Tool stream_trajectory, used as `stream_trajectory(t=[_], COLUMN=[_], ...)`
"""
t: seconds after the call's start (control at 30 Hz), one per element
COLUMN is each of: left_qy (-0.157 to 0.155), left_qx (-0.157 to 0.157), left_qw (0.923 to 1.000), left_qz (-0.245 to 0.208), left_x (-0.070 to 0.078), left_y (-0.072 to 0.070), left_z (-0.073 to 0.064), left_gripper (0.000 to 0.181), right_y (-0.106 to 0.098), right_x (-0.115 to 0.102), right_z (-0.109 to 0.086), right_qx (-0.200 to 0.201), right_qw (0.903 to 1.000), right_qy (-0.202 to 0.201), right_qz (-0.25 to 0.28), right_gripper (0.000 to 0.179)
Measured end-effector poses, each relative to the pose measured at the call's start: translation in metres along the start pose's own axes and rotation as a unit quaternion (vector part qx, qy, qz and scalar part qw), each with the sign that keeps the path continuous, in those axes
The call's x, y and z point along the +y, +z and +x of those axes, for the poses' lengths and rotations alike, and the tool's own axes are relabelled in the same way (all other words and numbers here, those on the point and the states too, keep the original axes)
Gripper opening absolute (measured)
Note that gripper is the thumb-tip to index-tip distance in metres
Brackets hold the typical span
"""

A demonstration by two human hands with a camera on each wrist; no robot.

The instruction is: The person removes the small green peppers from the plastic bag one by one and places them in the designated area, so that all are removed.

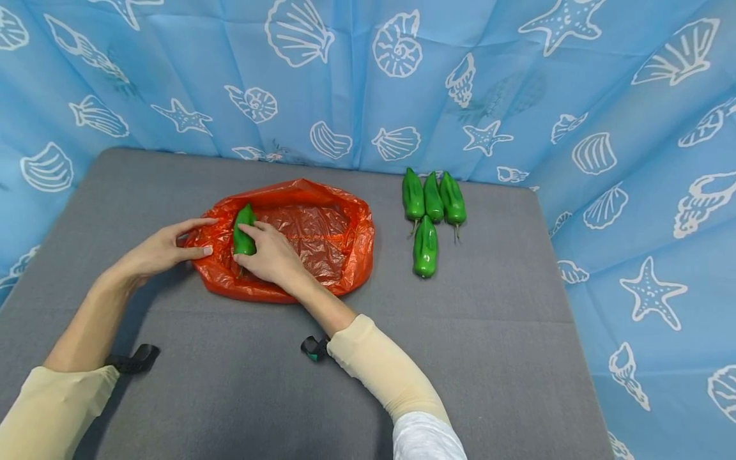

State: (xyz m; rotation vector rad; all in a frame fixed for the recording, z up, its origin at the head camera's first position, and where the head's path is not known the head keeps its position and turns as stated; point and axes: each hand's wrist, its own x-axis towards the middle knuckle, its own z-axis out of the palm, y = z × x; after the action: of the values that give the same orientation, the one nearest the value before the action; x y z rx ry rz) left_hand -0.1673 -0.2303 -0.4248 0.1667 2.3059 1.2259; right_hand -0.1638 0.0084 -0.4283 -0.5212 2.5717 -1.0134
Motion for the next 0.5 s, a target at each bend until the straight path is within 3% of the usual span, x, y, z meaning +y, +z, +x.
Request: stream_trajectory(t=[0.5], left_qy=[-0.001], left_qx=[0.001], left_qw=[1.0000], left_qz=[-0.005], left_x=[-0.001], left_y=[0.000], left_z=[0.000], left_gripper=[0.073], right_y=[0.013], right_x=[-0.004], right_z=[0.004], right_qx=[0.039], right_qw=[0.9971], right_qy=[0.000], right_qz=[-0.065], right_gripper=[0.070])
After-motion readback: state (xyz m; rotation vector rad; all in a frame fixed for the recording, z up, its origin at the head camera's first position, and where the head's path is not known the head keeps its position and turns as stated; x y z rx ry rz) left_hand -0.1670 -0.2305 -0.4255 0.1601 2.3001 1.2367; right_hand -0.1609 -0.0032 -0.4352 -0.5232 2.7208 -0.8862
